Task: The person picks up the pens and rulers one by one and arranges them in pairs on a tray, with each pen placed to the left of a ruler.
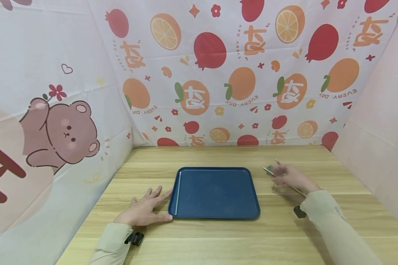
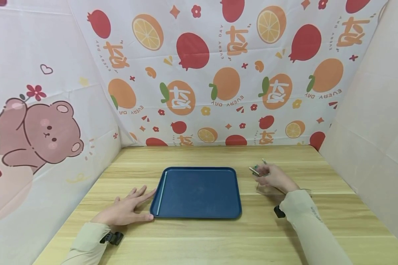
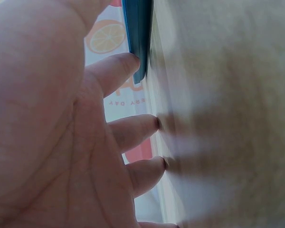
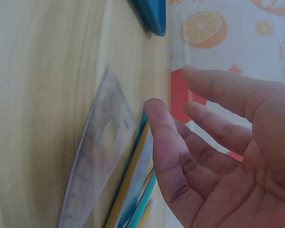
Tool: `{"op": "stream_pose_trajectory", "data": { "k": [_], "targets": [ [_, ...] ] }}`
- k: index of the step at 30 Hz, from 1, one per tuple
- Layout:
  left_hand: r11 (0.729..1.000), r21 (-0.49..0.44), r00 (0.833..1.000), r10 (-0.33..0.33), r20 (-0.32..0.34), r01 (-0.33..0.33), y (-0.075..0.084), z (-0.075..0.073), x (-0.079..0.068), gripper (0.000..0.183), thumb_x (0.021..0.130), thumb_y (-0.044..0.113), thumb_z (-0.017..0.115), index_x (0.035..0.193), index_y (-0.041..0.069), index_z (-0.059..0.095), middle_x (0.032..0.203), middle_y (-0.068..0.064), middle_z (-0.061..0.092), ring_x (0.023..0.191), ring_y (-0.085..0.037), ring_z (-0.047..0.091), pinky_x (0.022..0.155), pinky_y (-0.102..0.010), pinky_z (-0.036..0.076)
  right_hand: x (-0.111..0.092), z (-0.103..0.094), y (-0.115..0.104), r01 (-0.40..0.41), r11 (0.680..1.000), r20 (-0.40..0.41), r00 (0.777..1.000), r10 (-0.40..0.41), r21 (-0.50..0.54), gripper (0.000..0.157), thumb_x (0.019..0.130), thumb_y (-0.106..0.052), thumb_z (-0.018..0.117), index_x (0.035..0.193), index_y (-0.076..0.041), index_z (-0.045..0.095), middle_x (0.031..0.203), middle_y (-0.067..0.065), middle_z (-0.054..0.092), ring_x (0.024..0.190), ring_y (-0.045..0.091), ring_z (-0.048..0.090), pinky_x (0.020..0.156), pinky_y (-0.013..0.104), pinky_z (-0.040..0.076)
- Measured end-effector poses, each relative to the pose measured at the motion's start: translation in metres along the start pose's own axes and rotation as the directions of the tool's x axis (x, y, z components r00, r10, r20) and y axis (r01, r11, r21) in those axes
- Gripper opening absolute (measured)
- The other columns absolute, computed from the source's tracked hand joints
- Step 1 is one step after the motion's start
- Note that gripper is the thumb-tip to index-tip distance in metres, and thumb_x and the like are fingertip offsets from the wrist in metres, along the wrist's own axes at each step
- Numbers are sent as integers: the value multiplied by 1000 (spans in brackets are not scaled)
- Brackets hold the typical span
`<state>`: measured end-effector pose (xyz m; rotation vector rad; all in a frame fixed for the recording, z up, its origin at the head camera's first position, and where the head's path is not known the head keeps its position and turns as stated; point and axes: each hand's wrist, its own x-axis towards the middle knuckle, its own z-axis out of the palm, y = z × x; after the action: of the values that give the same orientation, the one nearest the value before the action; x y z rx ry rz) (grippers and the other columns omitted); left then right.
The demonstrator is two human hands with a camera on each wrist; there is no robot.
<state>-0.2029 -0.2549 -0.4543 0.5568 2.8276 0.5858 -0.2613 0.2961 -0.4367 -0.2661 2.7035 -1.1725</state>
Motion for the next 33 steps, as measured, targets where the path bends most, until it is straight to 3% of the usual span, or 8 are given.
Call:
{"op": "stream_pose_trajectory", "data": {
  "k": [7, 13, 17, 20, 33],
  "targets": [
    [1000, 14, 1000, 3, 2, -3, -3, 1, 1, 97, 88, 69, 77, 169, 31, 38, 175, -28, 26, 158, -65, 19, 103, -100, 8, -4, 1, 6, -14, 1000, -9, 1000, 14, -6, 54, 97, -13, 76, 143, 10, 58, 130, 27, 68, 95, 23, 65, 76, 34, 57],
    [1000, 27, 1000, 9, -10, -9, -5, 2, 2, 97, 88, 70, 77, 168, 29, 39, 175, -29, 27, 157, -66, 21, 102, -100, 10, 0, 4, 14, -17, 1000, -22, 1000, 16, -10, 55, 94, -9, 80, 141, 10, 60, 122, 25, 69, 73, 17, 60, 62, 30, 54],
    [1000, 28, 1000, 9, -8, -9, -5, 3, 2, 98, 88, 70, 76, 168, 29, 39, 175, -28, 27, 157, -66, 21, 102, -100, 10, 2, 7, 16, -2, 995, -51, 999, -3, -103, 56, 88, -10, 83, 138, 7, 64, 121, 24, 70, 90, 29, 68, 80, 45, 60],
    [1000, 21, 1000, 3, 2, -3, -5, 2, 1, 97, 89, 69, 76, 169, 30, 38, 175, -28, 27, 157, -65, 19, 104, -99, 9, 3, 9, 16, 19, 984, -64, 997, -31, -178, 56, 84, -12, 86, 134, 6, 67, 120, 25, 72, 111, 38, 68, 94, 54, 57],
    [1000, 6, 1000, 7, 11, -7, -5, 3, 4, 97, 90, 69, 76, 169, 29, 37, 176, -28, 25, 159, -64, 17, 105, -98, 7, 6, 16, 14, -5, 973, -89, 996, -16, -229, 53, 85, -10, 88, 131, 8, 68, 111, 22, 73, 101, 31, 69, 88, 50, 60]
  ]
}}
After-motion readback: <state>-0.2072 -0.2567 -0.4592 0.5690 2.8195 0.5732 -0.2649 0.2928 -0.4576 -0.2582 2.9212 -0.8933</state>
